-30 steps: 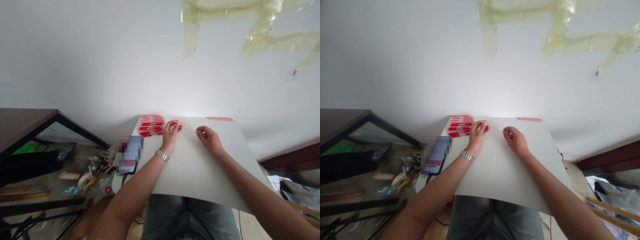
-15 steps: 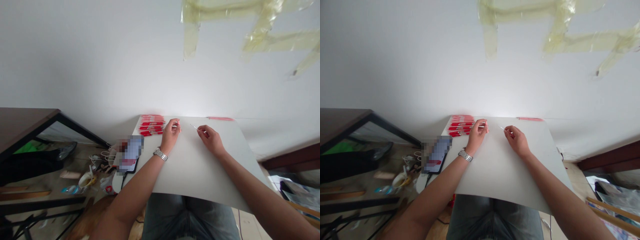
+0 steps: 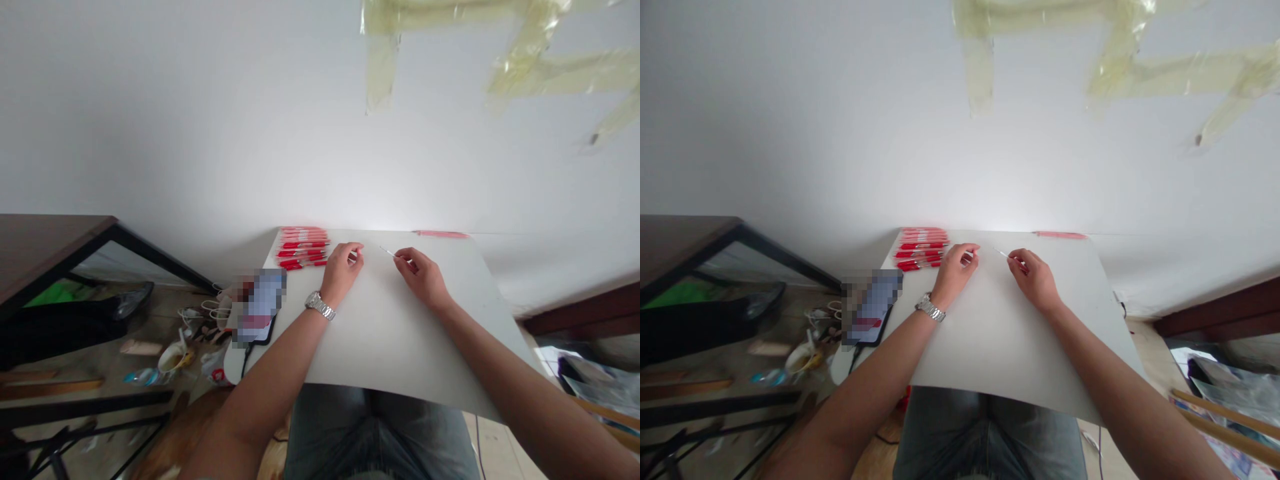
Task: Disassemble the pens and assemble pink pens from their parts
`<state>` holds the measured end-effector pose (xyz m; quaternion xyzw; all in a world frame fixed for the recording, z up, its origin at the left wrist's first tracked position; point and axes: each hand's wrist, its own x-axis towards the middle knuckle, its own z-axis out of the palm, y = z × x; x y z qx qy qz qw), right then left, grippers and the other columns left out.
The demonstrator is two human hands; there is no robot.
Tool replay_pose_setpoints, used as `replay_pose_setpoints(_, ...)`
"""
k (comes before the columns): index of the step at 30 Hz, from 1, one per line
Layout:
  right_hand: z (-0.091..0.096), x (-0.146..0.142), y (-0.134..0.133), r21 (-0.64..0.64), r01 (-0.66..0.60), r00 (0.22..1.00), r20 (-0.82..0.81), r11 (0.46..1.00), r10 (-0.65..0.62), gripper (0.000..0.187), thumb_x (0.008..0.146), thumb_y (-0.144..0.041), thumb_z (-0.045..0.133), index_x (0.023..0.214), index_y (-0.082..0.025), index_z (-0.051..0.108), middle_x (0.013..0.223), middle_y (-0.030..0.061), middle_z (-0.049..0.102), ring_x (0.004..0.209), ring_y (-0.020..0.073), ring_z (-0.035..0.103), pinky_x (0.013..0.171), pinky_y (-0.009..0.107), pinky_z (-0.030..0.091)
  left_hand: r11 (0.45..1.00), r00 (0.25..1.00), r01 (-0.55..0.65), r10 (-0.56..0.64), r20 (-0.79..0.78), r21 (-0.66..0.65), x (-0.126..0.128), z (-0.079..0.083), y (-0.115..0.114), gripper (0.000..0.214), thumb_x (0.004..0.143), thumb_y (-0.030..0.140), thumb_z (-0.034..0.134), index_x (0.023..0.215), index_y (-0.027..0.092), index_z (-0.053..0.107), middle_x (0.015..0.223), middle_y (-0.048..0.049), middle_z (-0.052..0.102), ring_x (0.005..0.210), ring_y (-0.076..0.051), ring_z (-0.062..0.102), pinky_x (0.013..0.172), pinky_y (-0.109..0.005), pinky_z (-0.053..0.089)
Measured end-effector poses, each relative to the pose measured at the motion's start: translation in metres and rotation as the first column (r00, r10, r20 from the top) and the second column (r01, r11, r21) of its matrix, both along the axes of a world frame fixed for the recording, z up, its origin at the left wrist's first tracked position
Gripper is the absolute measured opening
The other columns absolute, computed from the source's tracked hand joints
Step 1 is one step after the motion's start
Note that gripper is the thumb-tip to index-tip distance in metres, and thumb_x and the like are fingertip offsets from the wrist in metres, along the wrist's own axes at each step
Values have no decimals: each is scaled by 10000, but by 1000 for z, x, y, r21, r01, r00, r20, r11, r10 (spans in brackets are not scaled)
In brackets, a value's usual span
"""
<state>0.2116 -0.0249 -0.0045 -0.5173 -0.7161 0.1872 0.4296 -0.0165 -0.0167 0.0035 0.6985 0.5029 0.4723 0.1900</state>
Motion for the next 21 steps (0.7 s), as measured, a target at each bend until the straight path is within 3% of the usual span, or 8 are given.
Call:
replay_pose_setpoints(3,0,0,0,2,-1,1000,5,1000,1,239,997,-450,562,1010,-238,672,909,42,696,718,163,614,690,288,516,1000,996,-23,23,-84,-5,-2,-3,2,176,960,152,621,1103,214,704,1030,-41,663,750,-108,637,828,-294,579)
replay_pose_setpoints(8,-1,0,-1,4,3,1000,3,1000,-3,213,996,-429,571,1012,-243,673,910,34,696,722,158,613,694,283,509,999,995,-30,26,-92,-44,-3,-8,4,218,907,90,663,1086,200,721,1062,-45,621,732,-92,637,833,-291,600)
replay_pose_setpoints(21,-1,0,-1,-4,0,1000,27,1000,0,209,991,-427,572,1006,-244,673,906,34,698,701,158,602,690,289,503,1000,987,-9,4,-164,-27,-1,-12,6,161,920,132,655,1031,202,749,1040,-44,618,801,-120,647,859,-301,586)
